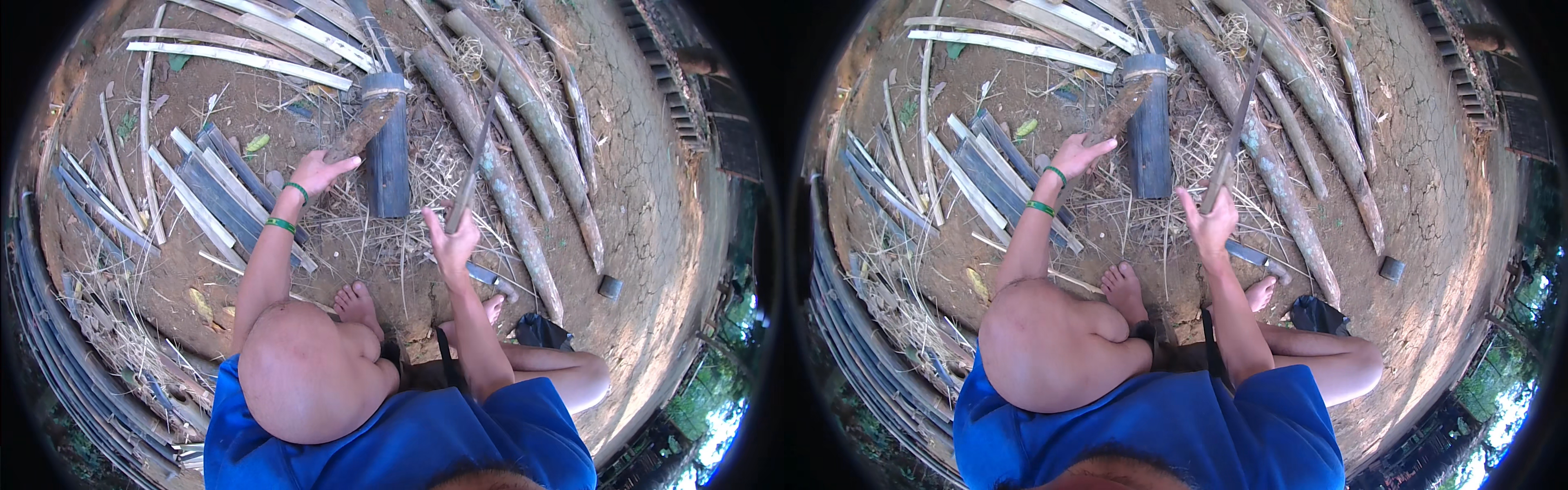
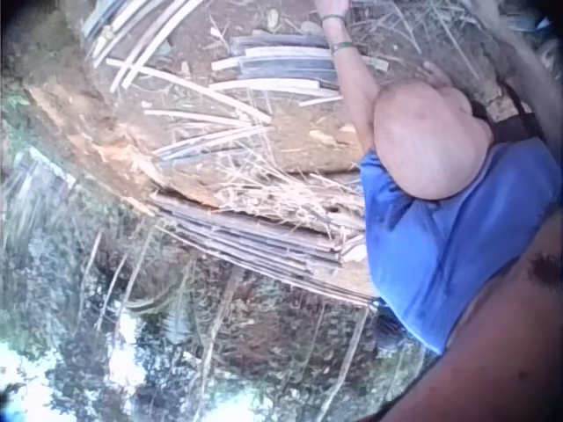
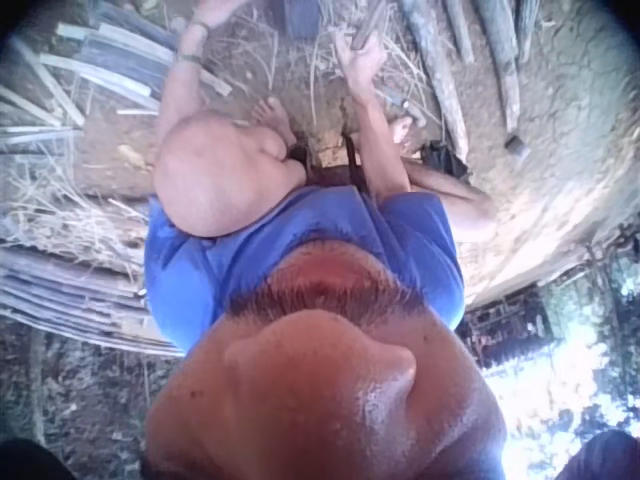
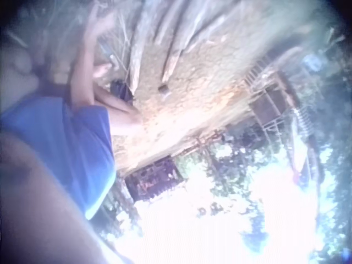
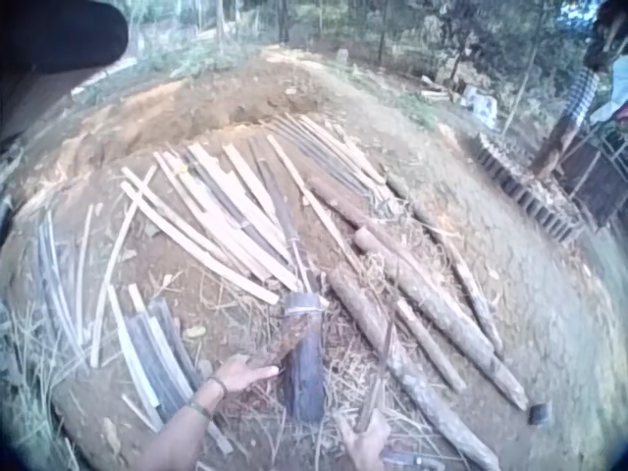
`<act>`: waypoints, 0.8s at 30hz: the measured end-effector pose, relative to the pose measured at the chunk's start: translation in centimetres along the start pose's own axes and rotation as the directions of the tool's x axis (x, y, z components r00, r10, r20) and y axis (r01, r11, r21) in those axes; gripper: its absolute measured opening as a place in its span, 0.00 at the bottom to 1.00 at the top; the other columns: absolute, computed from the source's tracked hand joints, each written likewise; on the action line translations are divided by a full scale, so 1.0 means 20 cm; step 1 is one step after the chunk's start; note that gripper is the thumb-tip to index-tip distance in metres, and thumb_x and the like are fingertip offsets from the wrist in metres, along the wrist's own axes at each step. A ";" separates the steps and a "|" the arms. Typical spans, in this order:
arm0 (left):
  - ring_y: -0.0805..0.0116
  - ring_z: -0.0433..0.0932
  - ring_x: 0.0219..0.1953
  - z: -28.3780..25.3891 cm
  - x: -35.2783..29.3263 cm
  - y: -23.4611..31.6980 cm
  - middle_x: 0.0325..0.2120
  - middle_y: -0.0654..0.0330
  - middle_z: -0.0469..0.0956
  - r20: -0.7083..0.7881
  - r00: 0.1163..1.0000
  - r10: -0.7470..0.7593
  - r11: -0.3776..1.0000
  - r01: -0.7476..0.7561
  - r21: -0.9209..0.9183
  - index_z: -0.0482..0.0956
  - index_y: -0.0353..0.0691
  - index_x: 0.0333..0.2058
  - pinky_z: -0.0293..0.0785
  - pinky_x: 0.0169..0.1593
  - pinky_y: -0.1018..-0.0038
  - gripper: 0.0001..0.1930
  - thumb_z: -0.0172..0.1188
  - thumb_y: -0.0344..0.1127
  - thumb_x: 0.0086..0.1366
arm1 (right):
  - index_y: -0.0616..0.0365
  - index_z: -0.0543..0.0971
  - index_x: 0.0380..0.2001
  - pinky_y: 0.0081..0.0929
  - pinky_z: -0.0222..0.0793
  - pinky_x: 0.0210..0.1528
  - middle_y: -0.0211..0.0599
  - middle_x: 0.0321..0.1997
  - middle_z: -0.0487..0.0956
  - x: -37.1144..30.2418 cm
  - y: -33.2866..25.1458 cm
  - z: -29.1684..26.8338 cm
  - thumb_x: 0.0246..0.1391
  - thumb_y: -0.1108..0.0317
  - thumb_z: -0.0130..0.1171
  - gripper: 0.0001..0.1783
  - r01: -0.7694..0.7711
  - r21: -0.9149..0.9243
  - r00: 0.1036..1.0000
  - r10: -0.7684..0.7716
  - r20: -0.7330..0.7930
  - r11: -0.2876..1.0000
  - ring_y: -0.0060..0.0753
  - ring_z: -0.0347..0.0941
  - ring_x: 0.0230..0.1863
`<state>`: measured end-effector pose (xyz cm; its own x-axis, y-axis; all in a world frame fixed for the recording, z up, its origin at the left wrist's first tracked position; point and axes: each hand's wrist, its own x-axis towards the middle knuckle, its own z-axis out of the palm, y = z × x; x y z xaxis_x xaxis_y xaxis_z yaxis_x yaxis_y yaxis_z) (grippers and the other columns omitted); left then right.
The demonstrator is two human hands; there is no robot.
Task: The person sits on the ground and uses a hand saw to cut a piece of wood that is resting on a larger log. They saw through the wood, then pick up the cut piece and place it aside before repeating the process with another piece of wood.
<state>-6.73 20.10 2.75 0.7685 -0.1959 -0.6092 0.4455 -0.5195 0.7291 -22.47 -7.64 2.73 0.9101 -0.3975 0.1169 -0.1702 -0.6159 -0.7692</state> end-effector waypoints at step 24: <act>0.34 0.82 0.42 0.32 -0.11 -0.05 0.35 0.36 0.82 -0.268 0.902 0.339 0.872 -0.195 0.449 0.74 0.36 0.49 0.78 0.45 0.47 0.39 0.59 0.71 0.60 | 0.63 0.79 0.32 0.24 0.62 0.22 0.27 0.18 0.74 0.01 -0.28 -0.28 0.61 0.65 0.64 0.11 -0.114 0.292 0.980 0.058 0.192 0.950 0.18 0.69 0.19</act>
<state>-11.84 15.82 1.45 0.9671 -0.1303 -0.2183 0.0325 -0.7881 0.6146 -23.51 -8.10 10.58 0.9542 -0.2948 -0.0507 -0.1546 -0.3411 -0.9272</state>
